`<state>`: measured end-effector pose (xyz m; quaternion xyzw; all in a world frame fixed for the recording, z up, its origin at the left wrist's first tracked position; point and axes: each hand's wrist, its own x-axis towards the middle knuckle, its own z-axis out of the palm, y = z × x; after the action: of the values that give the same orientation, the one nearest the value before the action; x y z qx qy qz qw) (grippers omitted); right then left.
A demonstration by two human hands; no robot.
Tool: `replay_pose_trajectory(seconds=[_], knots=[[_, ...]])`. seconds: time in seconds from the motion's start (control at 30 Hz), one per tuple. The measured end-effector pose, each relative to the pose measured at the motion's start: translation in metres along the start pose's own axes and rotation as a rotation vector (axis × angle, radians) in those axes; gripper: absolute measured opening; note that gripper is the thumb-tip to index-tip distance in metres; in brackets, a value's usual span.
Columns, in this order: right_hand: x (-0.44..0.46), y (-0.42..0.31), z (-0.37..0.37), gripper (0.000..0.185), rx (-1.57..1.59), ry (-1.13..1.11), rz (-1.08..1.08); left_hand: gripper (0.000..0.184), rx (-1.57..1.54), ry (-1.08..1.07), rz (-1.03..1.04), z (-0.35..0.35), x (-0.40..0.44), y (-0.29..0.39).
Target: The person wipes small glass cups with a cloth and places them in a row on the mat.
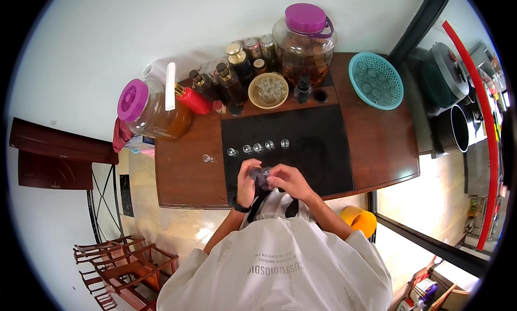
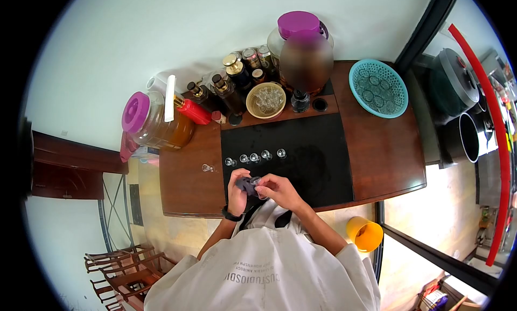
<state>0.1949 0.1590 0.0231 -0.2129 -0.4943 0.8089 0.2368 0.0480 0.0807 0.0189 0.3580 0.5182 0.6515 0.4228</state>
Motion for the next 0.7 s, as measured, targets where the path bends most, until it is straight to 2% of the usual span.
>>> replay_pose_trajectory(seconds=[0.07,0.23,0.33,0.43,0.5,0.6,0.63,0.7], knots=[[0.0,0.007,0.001,0.008,0.129,0.065,-0.021,0.027,-0.031,0.005,0.006,-0.003,0.002,-0.003],[0.004,0.014,-0.006,0.007,0.178,0.126,-0.074,0.032,-0.023,-0.06,0.021,-0.007,0.004,-0.003],[0.004,0.016,-0.008,0.006,0.189,0.159,-0.08,0.033,-0.07,-0.049,-0.048,-0.005,0.006,-0.003],[0.004,0.014,-0.006,0.007,0.196,0.144,-0.112,0.033,-0.027,-0.046,-0.103,-0.001,0.008,0.006],[0.003,0.013,-0.003,0.009,0.194,0.134,-0.126,0.033,0.088,-0.118,-0.116,0.0,0.011,0.01],[0.001,0.012,0.002,0.012,0.027,0.16,-0.174,0.032,0.189,-0.149,-0.132,-0.001,0.01,0.003],[-0.001,0.01,0.004,0.013,-0.092,0.162,-0.158,0.031,0.331,-0.159,-0.09,-0.002,0.012,0.002],[-0.001,0.009,0.005,0.016,-0.244,0.171,-0.12,0.032,0.333,-0.152,-0.127,-0.001,0.012,0.004]])
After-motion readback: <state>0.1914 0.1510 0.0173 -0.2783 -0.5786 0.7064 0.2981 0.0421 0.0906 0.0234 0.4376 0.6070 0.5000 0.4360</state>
